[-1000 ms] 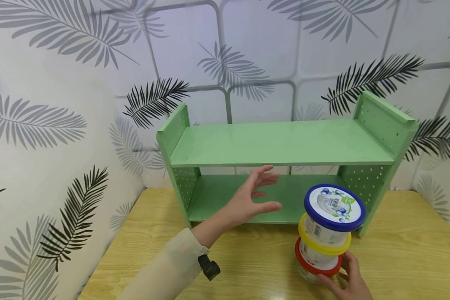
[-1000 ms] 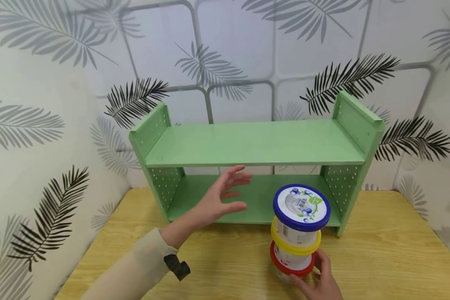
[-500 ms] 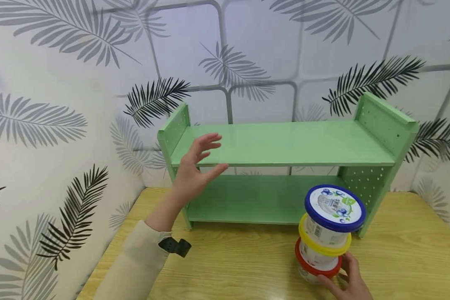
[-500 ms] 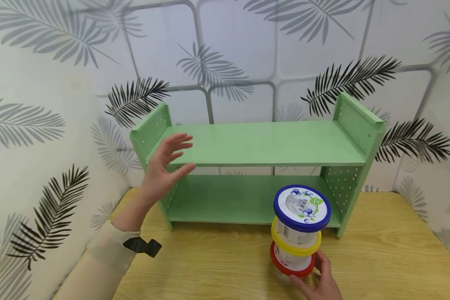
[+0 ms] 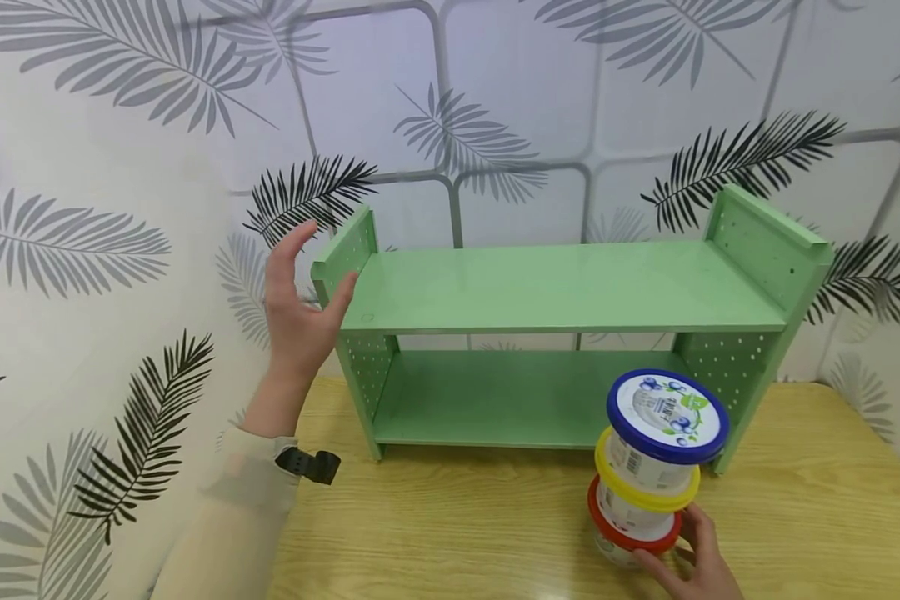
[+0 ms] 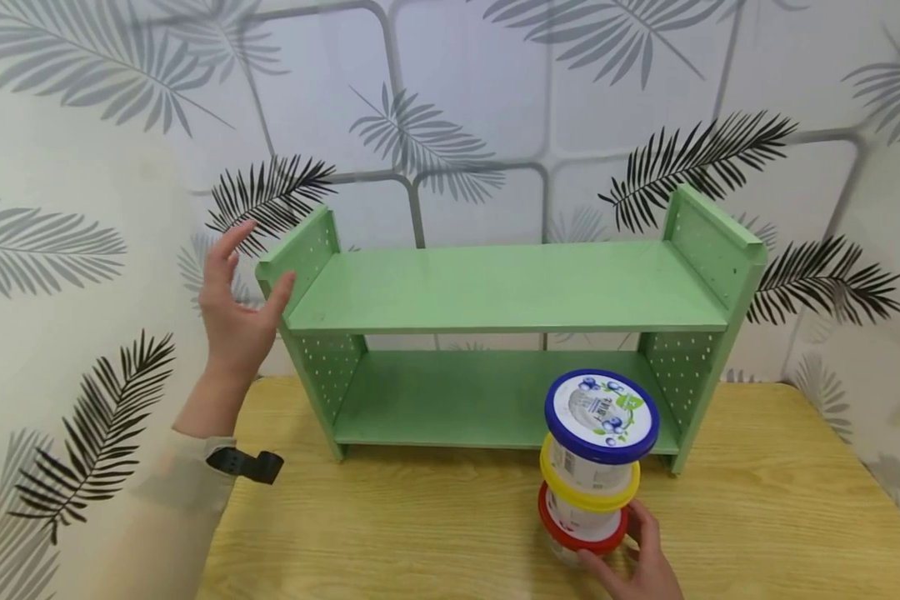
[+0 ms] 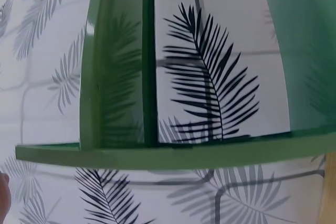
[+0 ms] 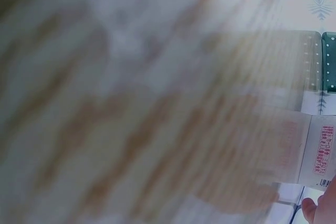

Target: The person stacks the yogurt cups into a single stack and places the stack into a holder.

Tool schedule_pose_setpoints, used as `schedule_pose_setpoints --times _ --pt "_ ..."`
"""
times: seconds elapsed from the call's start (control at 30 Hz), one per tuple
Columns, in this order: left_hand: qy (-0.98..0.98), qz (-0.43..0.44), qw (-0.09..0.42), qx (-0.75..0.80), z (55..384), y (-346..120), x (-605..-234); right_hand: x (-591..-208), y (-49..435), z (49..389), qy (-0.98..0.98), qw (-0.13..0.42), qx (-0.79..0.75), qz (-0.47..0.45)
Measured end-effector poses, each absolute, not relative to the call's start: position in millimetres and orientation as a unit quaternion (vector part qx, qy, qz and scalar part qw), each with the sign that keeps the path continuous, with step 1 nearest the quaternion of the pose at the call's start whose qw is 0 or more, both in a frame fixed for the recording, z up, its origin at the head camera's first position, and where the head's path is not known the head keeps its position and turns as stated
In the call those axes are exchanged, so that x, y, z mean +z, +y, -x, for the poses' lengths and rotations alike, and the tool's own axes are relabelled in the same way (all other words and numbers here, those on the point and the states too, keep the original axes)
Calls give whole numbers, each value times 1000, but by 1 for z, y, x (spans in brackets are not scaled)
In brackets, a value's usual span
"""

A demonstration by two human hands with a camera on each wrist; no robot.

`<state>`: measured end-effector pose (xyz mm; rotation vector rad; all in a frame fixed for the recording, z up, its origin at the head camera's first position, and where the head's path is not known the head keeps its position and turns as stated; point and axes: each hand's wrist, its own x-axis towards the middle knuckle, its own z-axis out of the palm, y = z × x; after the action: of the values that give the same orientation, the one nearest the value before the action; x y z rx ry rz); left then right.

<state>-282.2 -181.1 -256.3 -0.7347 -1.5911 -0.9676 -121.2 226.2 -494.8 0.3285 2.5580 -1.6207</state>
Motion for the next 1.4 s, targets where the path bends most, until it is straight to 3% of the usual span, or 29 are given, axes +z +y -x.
schedule_pose_setpoints --times 0.1,0.23,0.4,0.63,0.9,1.4 --pt "-679 266 528 -435 279 -185 -253 -494 226 120 839 44 -532 -107" --pt "-703 204 460 -503 268 -182 -249 -494 226 120 840 42 -530 -107" --pt "-722 186 418 -518 272 -187 -257 -494 225 120 840 42 -529 -109" --pt "-711 210 411 -530 299 -199 -282 -494 225 120 840 42 -531 -108" --pt "-704 218 432 -520 305 -198 -291 -498 225 122 836 43 -536 -107" --pt "-709 206 432 -518 274 -178 -273 -509 223 123 836 2 -539 -105"
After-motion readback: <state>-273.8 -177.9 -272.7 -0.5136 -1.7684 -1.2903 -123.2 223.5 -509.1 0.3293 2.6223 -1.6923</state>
